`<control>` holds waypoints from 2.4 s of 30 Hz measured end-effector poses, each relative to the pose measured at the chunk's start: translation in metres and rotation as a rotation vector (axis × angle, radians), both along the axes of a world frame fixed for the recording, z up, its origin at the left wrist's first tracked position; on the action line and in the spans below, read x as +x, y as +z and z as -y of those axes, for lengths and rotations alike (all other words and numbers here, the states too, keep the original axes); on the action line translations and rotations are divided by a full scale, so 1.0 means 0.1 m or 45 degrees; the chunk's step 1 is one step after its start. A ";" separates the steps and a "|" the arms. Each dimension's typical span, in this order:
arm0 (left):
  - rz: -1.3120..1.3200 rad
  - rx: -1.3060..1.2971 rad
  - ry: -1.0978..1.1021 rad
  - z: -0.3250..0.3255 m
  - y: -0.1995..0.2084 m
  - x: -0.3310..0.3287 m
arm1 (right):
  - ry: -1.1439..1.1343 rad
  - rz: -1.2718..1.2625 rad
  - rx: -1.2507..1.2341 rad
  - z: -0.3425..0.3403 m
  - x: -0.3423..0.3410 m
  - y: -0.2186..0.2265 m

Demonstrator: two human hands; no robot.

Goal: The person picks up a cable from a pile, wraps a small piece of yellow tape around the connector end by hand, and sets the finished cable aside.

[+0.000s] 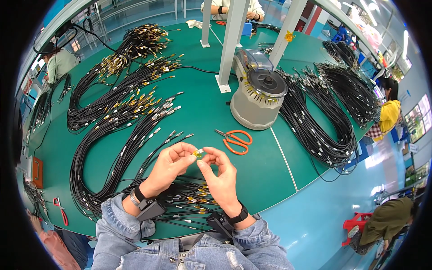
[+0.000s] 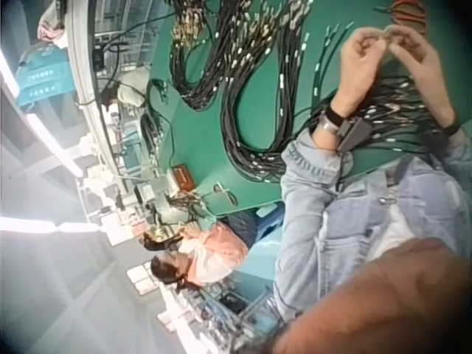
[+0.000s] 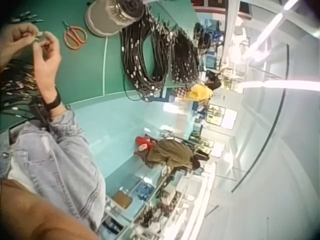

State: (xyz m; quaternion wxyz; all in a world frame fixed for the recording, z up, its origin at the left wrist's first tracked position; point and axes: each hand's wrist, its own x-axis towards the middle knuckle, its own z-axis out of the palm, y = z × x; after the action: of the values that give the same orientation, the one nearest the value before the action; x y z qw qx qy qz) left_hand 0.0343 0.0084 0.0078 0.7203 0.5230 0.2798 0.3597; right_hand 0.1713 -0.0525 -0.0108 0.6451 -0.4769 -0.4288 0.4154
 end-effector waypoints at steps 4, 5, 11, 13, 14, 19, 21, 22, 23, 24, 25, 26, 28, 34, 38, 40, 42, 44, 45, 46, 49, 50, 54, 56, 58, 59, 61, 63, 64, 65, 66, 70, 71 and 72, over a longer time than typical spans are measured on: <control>0.023 -0.045 0.011 0.00 0.00 0.00 | 0.045 -0.024 0.025 0.00 0.01 -0.02; 0.025 -0.055 0.009 0.00 -0.01 0.00 | 0.043 -0.024 0.024 -0.01 0.01 -0.02; 0.012 -0.100 -0.024 -0.01 0.01 -0.01 | -0.017 -0.053 0.023 -0.05 0.01 -0.03; 0.011 -0.130 -0.017 0.00 0.02 -0.01 | -0.012 -0.047 0.025 -0.05 0.02 -0.02; 0.010 -0.130 -0.017 0.00 0.01 -0.01 | -0.013 -0.047 0.026 -0.05 0.01 -0.02; -0.089 0.006 0.097 0.02 -0.04 0.01 | -0.026 -0.042 0.030 -0.04 0.03 -0.03; -0.204 0.069 0.136 0.04 -0.02 0.02 | -0.028 -0.042 0.030 -0.04 0.03 -0.03; -0.205 0.068 0.137 0.05 -0.02 0.03 | -0.026 -0.042 0.033 -0.04 0.03 -0.03; -0.217 0.107 0.149 0.06 -0.03 0.03 | -0.025 -0.042 0.035 -0.04 0.03 -0.02; -0.229 0.146 0.162 0.07 -0.04 0.04 | -0.023 -0.043 0.037 -0.04 0.03 -0.02; -0.241 0.185 0.174 0.08 -0.04 0.05 | -0.023 -0.043 0.036 -0.04 0.02 -0.02; -0.242 0.184 0.175 0.08 -0.05 0.05 | -0.023 -0.054 0.032 -0.03 0.02 -0.01; -0.297 0.299 0.218 0.09 -0.06 0.05 | -0.023 -0.075 0.024 -0.03 0.01 -0.01; -0.267 0.603 0.418 0.09 -0.14 0.10 | 0.032 -0.268 -0.057 -0.03 0.02 -0.04; -0.345 0.712 0.451 0.10 -0.17 0.09 | 0.016 -0.260 -0.051 -0.03 0.00 -0.03; -0.361 0.755 0.475 0.10 -0.16 0.09 | 0.009 -0.296 -0.068 -0.03 -0.02 0.01; -0.368 0.776 0.487 0.11 -0.15 0.09 | -0.003 -0.304 -0.068 -0.04 -0.02 0.00; -0.390 0.742 0.452 0.11 -0.13 0.07 | -0.028 -0.320 -0.070 -0.05 -0.02 0.00; -0.403 0.725 0.436 0.11 -0.13 0.07 | -0.027 -0.321 -0.070 -0.05 -0.03 0.01; -0.403 0.725 0.437 0.11 -0.13 0.07 | -0.008 -0.326 -0.075 -0.05 -0.03 0.02; -0.373 0.753 0.457 0.11 -0.14 0.07 | 0.031 -0.338 -0.086 -0.04 -0.04 0.02; -0.372 0.753 0.456 0.11 -0.14 0.08 | 0.043 -0.320 -0.079 -0.04 -0.02 -0.01; -0.301 0.634 0.408 0.12 -0.12 0.09 | 0.069 -0.277 -0.051 -0.04 0.01 -0.05; -0.280 0.559 0.395 0.14 -0.08 0.10 | 0.077 -0.262 -0.025 -0.04 0.01 -0.04; -0.270 0.522 0.389 0.14 -0.07 0.10 | 0.072 -0.266 -0.023 -0.04 0.00 -0.04; -0.269 0.512 0.370 0.14 -0.08 0.09 | 0.067 -0.270 -0.021 -0.05 0.00 -0.04; -0.265 0.490 0.330 0.14 -0.08 0.09 | 0.061 -0.273 -0.018 -0.04 0.00 -0.05; -0.273 0.459 0.304 0.14 -0.06 0.08 | 0.059 -0.268 -0.025 -0.04 0.01 -0.05; -0.280 0.429 0.278 0.14 -0.05 0.07 | 0.058 -0.266 -0.028 -0.04 0.01 -0.05; -0.287 0.398 0.253 0.14 -0.05 0.06 | 0.058 -0.266 -0.028 -0.04 0.01 -0.05; -0.287 0.397 0.253 0.13 -0.05 0.06 | 0.056 -0.262 -0.027 -0.04 0.01 -0.05; -0.232 0.253 0.146 0.10 -0.06 0.04 | 0.058 -0.259 -0.026 -0.04 0.02 -0.04; -0.225 0.225 0.131 0.09 -0.06 0.03 | 0.065 -0.262 -0.027 -0.04 0.02 -0.04; -0.219 0.196 0.116 0.08 -0.05 0.03 | 0.072 -0.266 -0.028 -0.04 0.02 -0.04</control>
State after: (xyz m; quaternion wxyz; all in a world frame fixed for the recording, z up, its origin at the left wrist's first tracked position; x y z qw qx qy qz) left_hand 0.0373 0.0000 0.0024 0.6344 0.5924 0.3354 0.3663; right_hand 0.1737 -0.0482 -0.0147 0.6691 -0.4256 -0.3680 0.4856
